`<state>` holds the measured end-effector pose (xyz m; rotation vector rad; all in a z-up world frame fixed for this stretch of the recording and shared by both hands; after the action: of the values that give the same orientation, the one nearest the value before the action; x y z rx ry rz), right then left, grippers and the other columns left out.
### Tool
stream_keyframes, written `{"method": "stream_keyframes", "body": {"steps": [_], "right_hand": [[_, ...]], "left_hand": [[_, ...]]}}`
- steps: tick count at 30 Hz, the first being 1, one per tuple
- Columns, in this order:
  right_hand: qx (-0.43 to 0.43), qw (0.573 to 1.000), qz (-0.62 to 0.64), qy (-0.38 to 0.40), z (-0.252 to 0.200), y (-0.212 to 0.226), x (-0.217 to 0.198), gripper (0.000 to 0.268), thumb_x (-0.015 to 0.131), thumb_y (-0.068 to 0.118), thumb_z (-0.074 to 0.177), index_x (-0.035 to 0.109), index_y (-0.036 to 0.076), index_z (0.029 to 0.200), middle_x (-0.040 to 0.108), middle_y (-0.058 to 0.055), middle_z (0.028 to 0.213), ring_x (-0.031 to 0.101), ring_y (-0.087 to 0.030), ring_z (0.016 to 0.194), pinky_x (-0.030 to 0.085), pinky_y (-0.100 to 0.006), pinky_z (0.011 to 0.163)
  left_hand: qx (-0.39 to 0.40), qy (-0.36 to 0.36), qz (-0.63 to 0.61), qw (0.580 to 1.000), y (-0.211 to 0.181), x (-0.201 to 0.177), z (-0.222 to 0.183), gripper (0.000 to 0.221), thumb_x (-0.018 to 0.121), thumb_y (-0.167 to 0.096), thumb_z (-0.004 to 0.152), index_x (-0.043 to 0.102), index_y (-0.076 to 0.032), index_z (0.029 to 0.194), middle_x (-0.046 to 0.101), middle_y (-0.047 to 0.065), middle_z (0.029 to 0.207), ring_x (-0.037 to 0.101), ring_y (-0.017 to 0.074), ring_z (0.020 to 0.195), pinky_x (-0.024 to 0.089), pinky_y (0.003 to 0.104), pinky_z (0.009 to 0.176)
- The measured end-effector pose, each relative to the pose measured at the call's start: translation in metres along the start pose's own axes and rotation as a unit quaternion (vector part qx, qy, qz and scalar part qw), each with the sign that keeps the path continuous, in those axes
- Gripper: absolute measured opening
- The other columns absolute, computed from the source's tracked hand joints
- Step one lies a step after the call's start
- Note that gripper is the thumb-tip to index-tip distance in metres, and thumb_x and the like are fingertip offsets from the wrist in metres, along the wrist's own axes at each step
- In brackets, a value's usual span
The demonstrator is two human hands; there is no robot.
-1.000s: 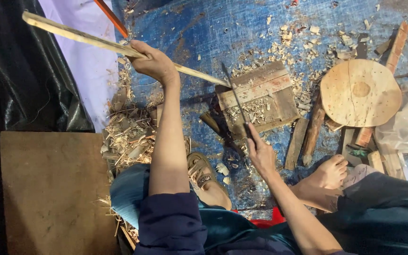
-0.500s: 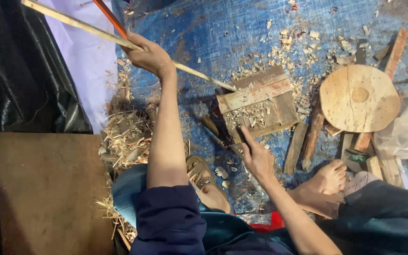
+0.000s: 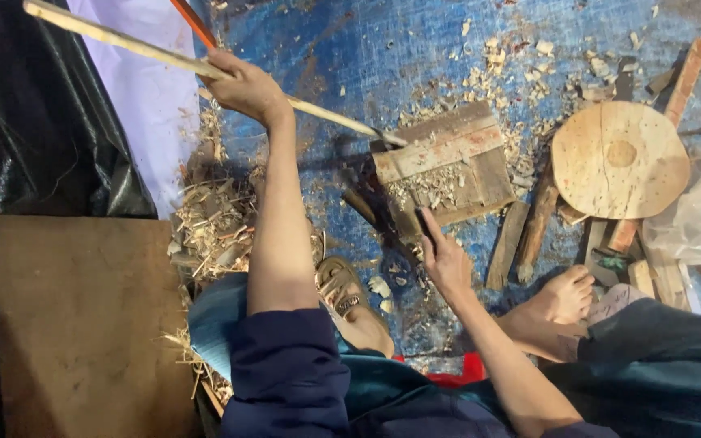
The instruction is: Shaping a wooden stick by shaving off layers with a billhook tool while sitting on a workshop floor.
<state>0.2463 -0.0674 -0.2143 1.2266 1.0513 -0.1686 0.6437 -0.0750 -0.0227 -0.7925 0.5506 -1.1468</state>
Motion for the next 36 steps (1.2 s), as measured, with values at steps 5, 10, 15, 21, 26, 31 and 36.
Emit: {"method": "stream_keyframes", "body": {"steps": [5, 10, 15, 21, 26, 31, 36], "right_hand": [[0.086, 0.992, 0.083, 0.042, 0.004, -0.033, 0.006, 0.058, 0.057, 0.018, 0.097, 0.046, 0.032, 0.152, 0.063, -0.008, 0.055, 0.045, -0.017, 0.037, 0.034, -0.035, 0.036], [0.163, 0.94, 0.279, 0.112, 0.0, -0.034, 0.023, 0.062, 0.05, 0.021, 0.099, 0.034, 0.035, 0.158, 0.07, -0.006, 0.09, 0.053, -0.015, 0.064, 0.042, -0.029, 0.057], [0.128, 0.983, 0.085, 0.096, 0.002, -0.027, 0.005, 0.054, 0.05, 0.031, 0.104, 0.038, 0.047, 0.155, 0.074, -0.022, 0.084, 0.073, -0.034, 0.07, 0.051, -0.043, 0.056], [0.028, 0.996, 0.059, 0.057, -0.001, 0.017, 0.009, 0.052, 0.045, 0.037, 0.106, 0.034, 0.045, 0.156, 0.071, -0.016, 0.077, 0.066, -0.023, 0.056, 0.053, -0.029, 0.05], [0.026, 0.995, 0.067, 0.065, -0.004, 0.036, -0.006, 0.054, 0.05, 0.036, 0.101, 0.038, 0.049, 0.152, 0.074, -0.021, 0.097, 0.073, -0.042, 0.08, 0.059, -0.05, 0.069], [0.128, 0.985, 0.083, 0.087, -0.004, -0.003, 0.002, 0.055, 0.048, 0.034, 0.102, 0.036, 0.052, 0.153, 0.075, -0.023, 0.093, 0.073, -0.041, 0.081, 0.058, -0.048, 0.07], [0.066, 0.993, 0.062, 0.08, -0.01, 0.05, -0.02, 0.051, 0.05, 0.035, 0.102, 0.04, 0.048, 0.15, 0.075, -0.023, 0.094, 0.075, -0.038, 0.075, 0.062, -0.043, 0.065]], "left_hand": [[-0.029, 0.004, -0.028, 0.999, -0.006, -0.01, -0.009, 0.031, 0.041, -0.032, 0.103, 0.05, -0.01, 0.084, 0.044, -0.004, 0.057, 0.043, 0.0115, 0.041, 0.039, 0.029, 0.039], [-0.127, 0.115, -0.285, 0.943, -0.021, -0.032, -0.033, 0.03, 0.054, -0.032, 0.102, 0.049, -0.015, 0.078, 0.044, -0.006, 0.06, 0.04, 0.0046, 0.043, 0.035, 0.02, 0.035], [-0.192, 0.129, -0.393, 0.89, -0.041, -0.051, -0.053, 0.042, 0.054, -0.029, 0.104, 0.039, -0.017, 0.066, 0.036, -0.001, 0.05, 0.039, 0.0125, 0.039, 0.035, 0.023, 0.043], [-0.209, 0.134, -0.401, 0.882, -0.047, -0.056, -0.079, 0.047, 0.048, -0.029, 0.106, 0.032, -0.019, 0.064, 0.027, -0.006, 0.049, 0.032, 0.0074, 0.04, 0.032, 0.017, 0.043], [-0.197, 0.166, -0.434, 0.864, -0.034, -0.051, -0.082, 0.049, 0.044, -0.03, 0.109, 0.032, -0.021, 0.063, 0.028, -0.007, 0.048, 0.03, 0.0064, 0.04, 0.031, 0.016, 0.043], [-0.178, 0.188, -0.453, 0.853, -0.016, -0.044, -0.089, 0.047, 0.041, -0.035, 0.11, 0.032, -0.02, 0.066, 0.027, -0.008, 0.05, 0.03, 0.006, 0.041, 0.03, 0.016, 0.042], [-0.16, 0.201, -0.479, 0.839, -0.025, -0.04, -0.098, 0.046, 0.042, -0.027, 0.11, 0.032, -0.021, 0.066, 0.029, -0.006, 0.049, 0.031, 0.0078, 0.04, 0.03, 0.017, 0.042]]}}
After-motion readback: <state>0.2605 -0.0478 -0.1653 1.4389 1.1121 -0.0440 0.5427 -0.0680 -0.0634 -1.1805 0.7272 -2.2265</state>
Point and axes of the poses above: each hand's wrist, its own z-axis towards the middle knuckle, its own x-axis out of the palm, y = z × x, the point moved 5 cm from there along z, towards the middle knuckle
